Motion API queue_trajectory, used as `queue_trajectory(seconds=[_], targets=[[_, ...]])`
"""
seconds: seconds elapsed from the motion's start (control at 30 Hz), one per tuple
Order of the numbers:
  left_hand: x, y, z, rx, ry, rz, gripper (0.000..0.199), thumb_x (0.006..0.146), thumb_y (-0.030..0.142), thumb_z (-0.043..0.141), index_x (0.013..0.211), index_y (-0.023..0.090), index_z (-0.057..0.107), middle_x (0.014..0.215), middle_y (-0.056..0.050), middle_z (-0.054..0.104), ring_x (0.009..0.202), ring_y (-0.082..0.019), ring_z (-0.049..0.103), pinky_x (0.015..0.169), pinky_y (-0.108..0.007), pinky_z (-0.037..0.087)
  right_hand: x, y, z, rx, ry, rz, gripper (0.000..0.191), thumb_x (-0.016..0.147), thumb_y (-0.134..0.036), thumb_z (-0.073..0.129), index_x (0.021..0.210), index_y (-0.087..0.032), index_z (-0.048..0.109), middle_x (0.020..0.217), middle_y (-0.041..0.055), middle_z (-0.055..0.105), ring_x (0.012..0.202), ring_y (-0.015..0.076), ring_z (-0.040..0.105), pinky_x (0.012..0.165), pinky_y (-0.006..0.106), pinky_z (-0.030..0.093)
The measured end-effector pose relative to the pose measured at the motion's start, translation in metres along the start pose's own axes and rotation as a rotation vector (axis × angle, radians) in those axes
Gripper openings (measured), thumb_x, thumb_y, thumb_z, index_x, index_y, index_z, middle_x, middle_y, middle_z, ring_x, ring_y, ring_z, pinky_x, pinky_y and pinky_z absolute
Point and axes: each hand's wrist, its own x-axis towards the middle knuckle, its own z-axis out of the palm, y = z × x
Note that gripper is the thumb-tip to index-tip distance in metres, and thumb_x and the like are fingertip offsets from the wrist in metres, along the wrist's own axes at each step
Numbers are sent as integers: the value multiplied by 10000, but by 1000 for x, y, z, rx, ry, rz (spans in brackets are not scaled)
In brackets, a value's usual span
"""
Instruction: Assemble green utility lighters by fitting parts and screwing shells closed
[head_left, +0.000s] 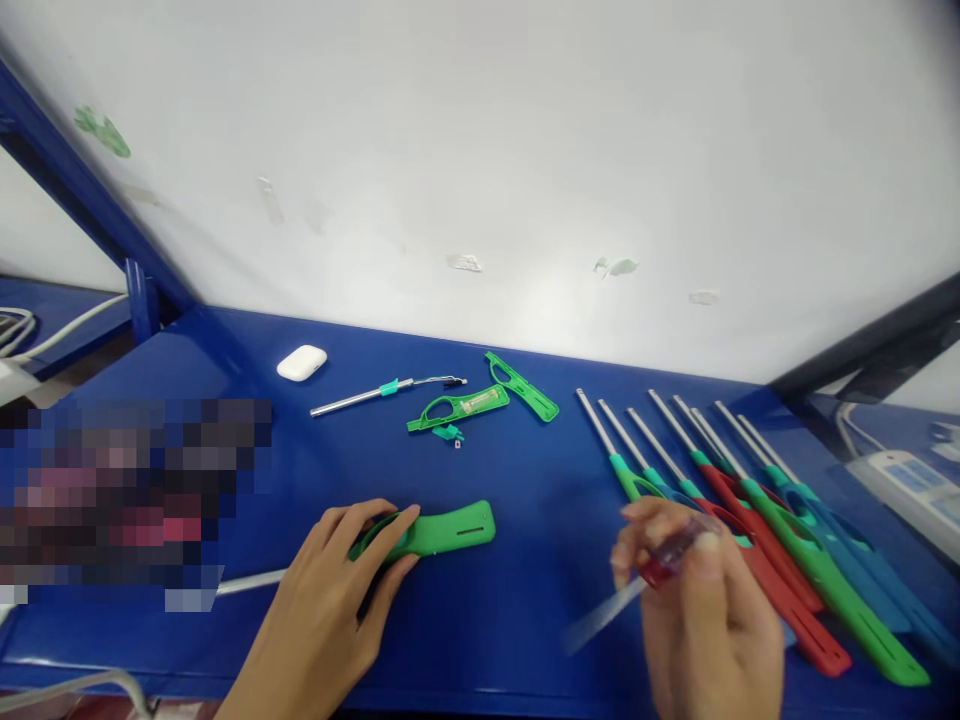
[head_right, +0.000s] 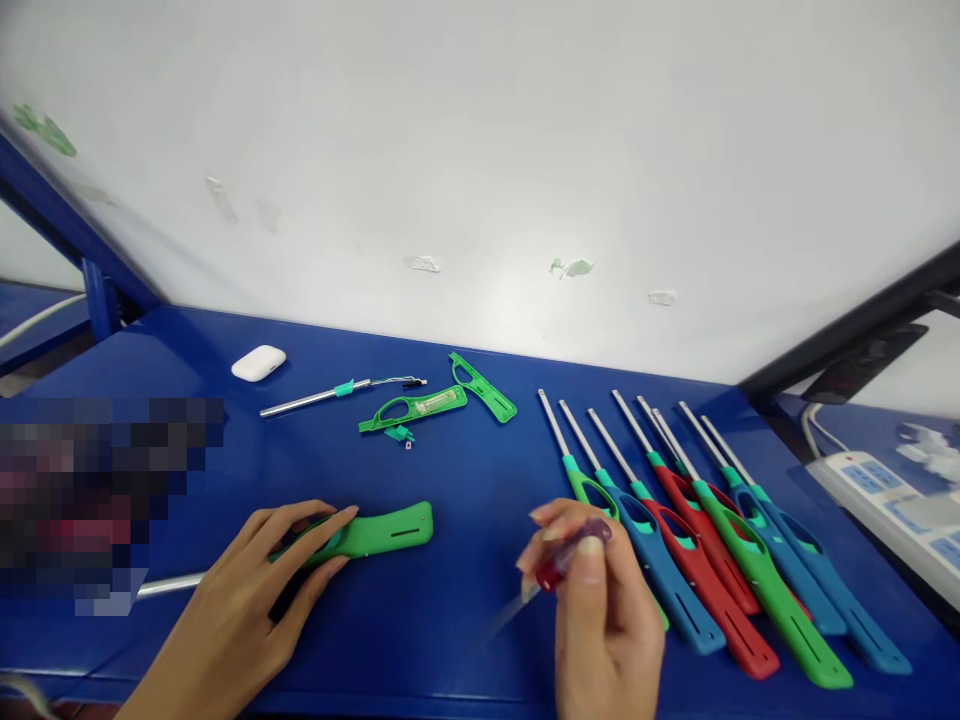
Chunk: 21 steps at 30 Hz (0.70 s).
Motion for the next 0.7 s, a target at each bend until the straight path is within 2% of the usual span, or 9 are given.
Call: queue_trajectory(seconds=[0.17,0.33,0.5,0.7], targets=[[2,1,-1,-5,6,-9,354,1138,330,533,1479,307,628,1275,-65,676,1124,-265,634,931,-421,585,-4,3,31,-144,-106,-187,231,1136,-393,570,998,-243,679,808,-1,787,620,123,726,583,216,617],[1,0,0,-3,-8,-12,366,1140,352,531,1494,319,616,1301,-75,676,1138,-283,633,938,-444,586,0,14,49,-159,-144,-187,188,1149,-338,525,1041,-258,657,892,-6,800,692,127,759,643,235,648],[0,1,0,-1,-13,-14,363,1142,328,525,1495,307,609,1301,-74,671,1145,-284,623,946,-448,575,4,15,58,-145,-171,-183,172,1149,-321,522,1056,-259,653,907,-5,798,681,123,747,645,239,645],[1,2,0,3,-25,-16,358,1147,334,519,1492,297,606,1306,-73,660,1142,-284,611,950,-453,556,3,17,56,-183,-207,-186,173,1144,-314,530,1053,-259,666,913,-4,799,698,126,740,664,242,637]])
